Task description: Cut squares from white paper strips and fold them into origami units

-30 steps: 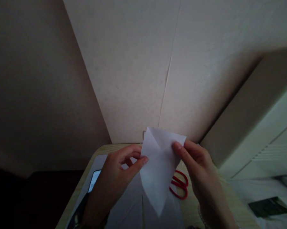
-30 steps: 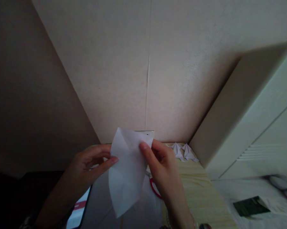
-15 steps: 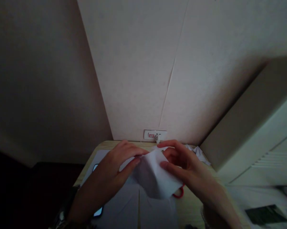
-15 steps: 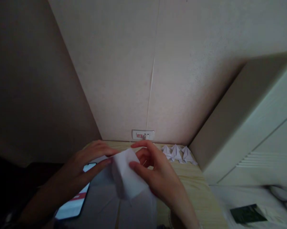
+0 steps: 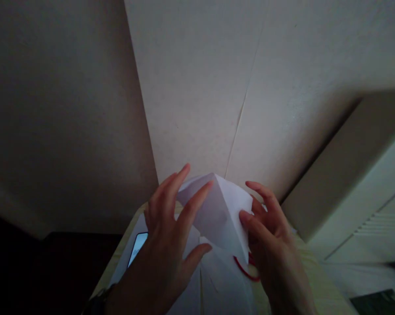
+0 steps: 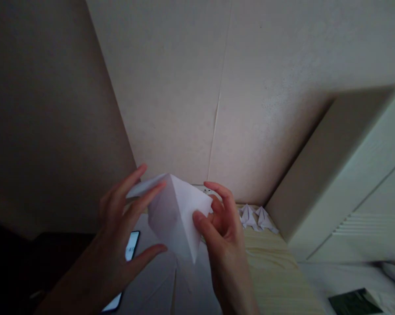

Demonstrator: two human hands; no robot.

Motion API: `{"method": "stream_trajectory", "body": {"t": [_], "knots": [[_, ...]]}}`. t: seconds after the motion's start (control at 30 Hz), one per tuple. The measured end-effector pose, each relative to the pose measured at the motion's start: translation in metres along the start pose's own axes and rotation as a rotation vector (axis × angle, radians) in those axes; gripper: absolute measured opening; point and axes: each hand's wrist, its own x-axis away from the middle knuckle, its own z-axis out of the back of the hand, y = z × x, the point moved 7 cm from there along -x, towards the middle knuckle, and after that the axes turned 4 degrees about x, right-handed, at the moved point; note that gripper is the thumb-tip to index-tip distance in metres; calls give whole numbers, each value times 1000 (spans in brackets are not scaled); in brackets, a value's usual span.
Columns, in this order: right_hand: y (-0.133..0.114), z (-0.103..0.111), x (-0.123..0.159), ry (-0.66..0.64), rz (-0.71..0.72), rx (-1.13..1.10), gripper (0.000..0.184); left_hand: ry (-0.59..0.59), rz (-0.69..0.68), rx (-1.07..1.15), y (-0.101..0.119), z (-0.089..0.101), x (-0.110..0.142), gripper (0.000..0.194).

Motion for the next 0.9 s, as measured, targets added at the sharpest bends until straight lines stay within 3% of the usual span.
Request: {"method": "stream_trajectory", "body": {"t": [0.1, 0.23, 0.33, 0.43, 0.5, 0.6, 0.67, 0.8, 0.9], "knots": [[2, -1, 2, -17, -24, -25, 40, 90, -18, -56, 1, 6, -2, 70], [2, -7, 5, -158, -67, -36, 43, 167, -38, 17, 2, 23, -3, 52], [-7, -8, 5, -243, -25, 115, 44, 126, 92, 200, -7, 27, -6, 36], [-21, -4, 3, -253, 126, 310, 49, 0, 403, 431, -24, 16, -5, 23], [-26, 1, 2, -231, 202, 405, 53, -41, 569, 547, -30, 6, -3, 25], [-25, 9, 0, -182, 186, 478, 52, -118, 735, 769, -30, -13, 0, 21], [-24, 13, 0, -148, 155, 487, 43, -174, 813, 900, -25, -24, 2, 17], [-31, 19, 0, -47, 208, 507, 8, -235, 893, 1053, -15, -37, 5, 14], [-36, 21, 0, 5, 252, 548, 7, -301, 946, 1098, -10, -43, 9, 18]]}}
